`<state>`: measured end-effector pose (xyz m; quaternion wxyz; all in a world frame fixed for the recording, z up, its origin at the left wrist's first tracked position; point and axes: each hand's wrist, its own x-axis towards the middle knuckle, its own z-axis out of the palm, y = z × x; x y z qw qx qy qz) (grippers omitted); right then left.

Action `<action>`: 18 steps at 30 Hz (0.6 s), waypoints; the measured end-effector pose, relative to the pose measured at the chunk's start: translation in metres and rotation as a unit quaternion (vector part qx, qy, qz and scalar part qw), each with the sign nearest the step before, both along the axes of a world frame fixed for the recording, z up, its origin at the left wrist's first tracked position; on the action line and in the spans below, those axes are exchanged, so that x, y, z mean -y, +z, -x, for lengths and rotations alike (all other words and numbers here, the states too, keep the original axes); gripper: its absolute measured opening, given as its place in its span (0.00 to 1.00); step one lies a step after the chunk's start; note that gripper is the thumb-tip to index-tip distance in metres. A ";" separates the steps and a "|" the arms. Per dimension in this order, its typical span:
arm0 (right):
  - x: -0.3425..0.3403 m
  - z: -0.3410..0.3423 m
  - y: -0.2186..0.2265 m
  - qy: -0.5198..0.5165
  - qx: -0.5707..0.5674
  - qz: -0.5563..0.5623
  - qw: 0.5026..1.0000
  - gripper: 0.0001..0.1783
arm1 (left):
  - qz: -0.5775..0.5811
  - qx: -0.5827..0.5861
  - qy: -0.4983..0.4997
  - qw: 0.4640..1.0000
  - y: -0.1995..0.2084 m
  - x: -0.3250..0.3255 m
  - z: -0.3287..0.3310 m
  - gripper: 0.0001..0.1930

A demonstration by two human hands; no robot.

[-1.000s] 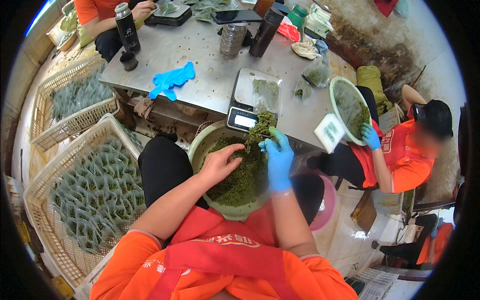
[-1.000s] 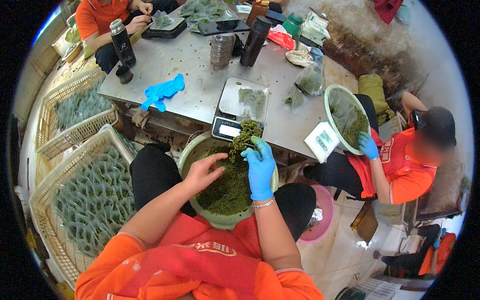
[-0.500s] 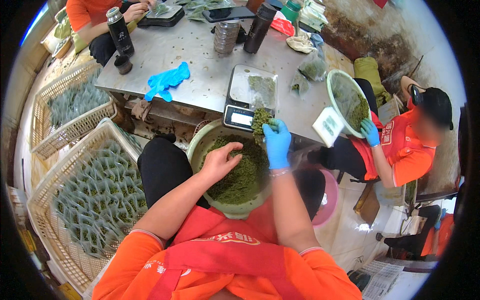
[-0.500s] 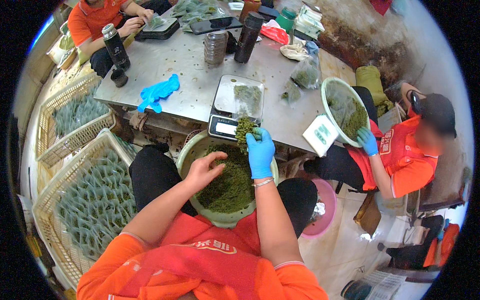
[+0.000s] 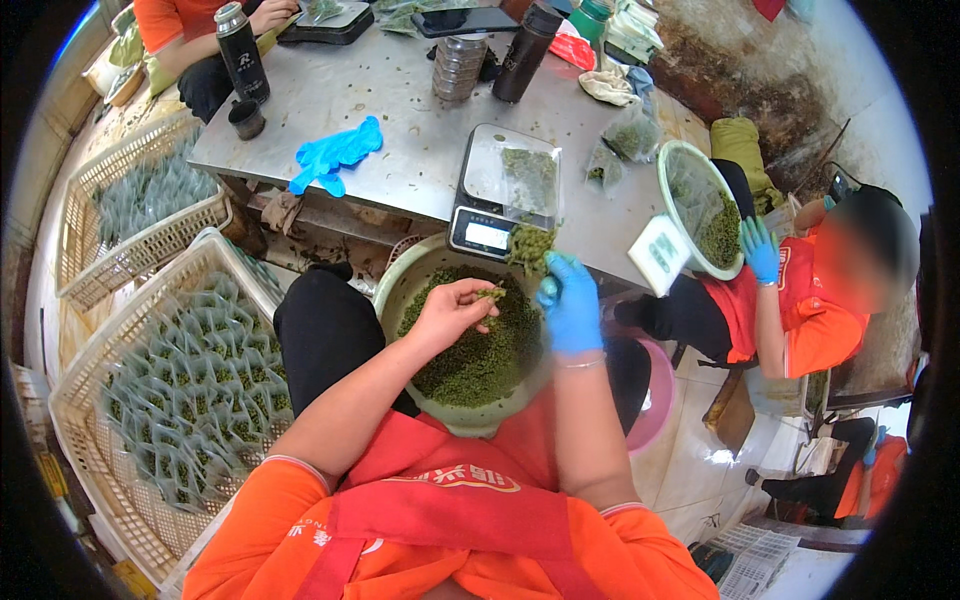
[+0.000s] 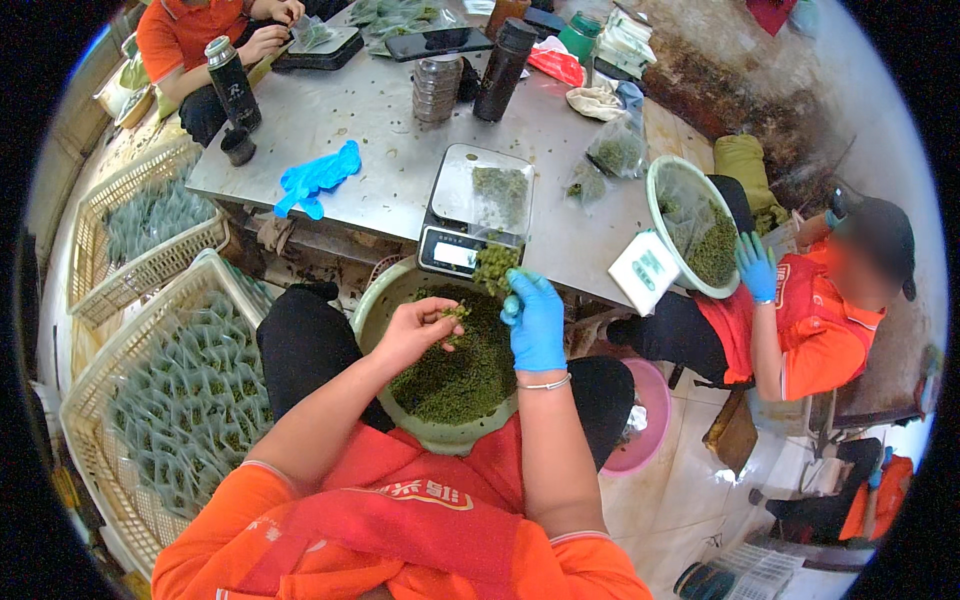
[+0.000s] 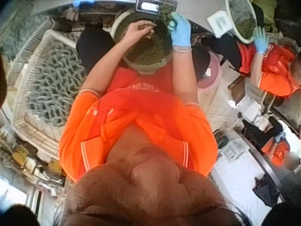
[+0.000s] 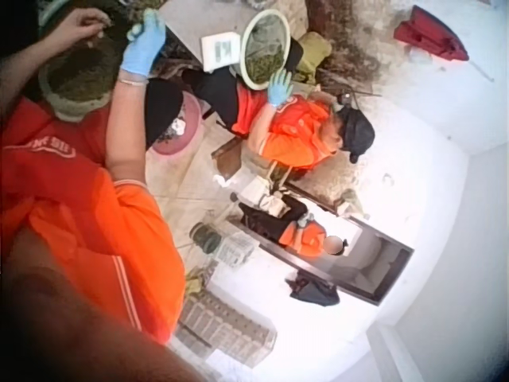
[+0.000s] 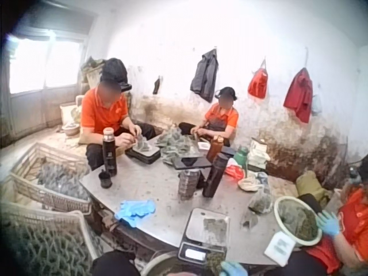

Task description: The person scoops green tea leaves from a bowl into small plastic bags, weighs each bag on a digital scale, and places the filled bags into a crate. The process is repeated continuously with another worker performing similar actions nearby.

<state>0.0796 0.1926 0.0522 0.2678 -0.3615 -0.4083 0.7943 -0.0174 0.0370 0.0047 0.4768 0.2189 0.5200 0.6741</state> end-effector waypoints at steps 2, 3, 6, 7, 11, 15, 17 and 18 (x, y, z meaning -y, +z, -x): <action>-0.008 0.007 0.005 -0.006 0.013 -0.017 1.000 0.05 | 0.021 -0.024 -0.001 0.999 0.004 0.004 0.002 0.17; -0.010 0.013 0.009 -0.009 0.029 -0.031 0.999 0.05 | 0.027 -0.031 -0.005 0.999 0.003 0.005 0.003 0.16; -0.016 0.026 0.005 -0.062 -0.007 -0.008 0.998 0.05 | 0.035 -0.048 -0.017 0.998 0.000 0.008 0.001 0.16; -0.017 0.028 0.001 -0.087 -0.033 0.011 0.996 0.05 | 0.032 -0.050 -0.020 0.998 0.000 0.008 0.000 0.16; 0.016 0.048 0.009 -0.182 -0.111 -0.016 0.977 0.11 | 0.033 -0.061 -0.020 0.997 0.000 0.008 -0.001 0.16; 0.025 0.050 -0.004 -0.131 -0.042 -0.217 0.966 0.10 | 0.039 -0.070 -0.015 0.997 0.002 0.011 -0.002 0.16; 0.015 0.050 -0.021 -0.141 0.005 -0.387 0.911 0.11 | 0.048 -0.071 -0.020 0.996 0.001 0.012 -0.003 0.16; 0.011 0.050 -0.024 -0.149 0.053 -0.525 0.836 0.12 | 0.048 -0.078 -0.024 0.996 0.000 0.012 -0.003 0.16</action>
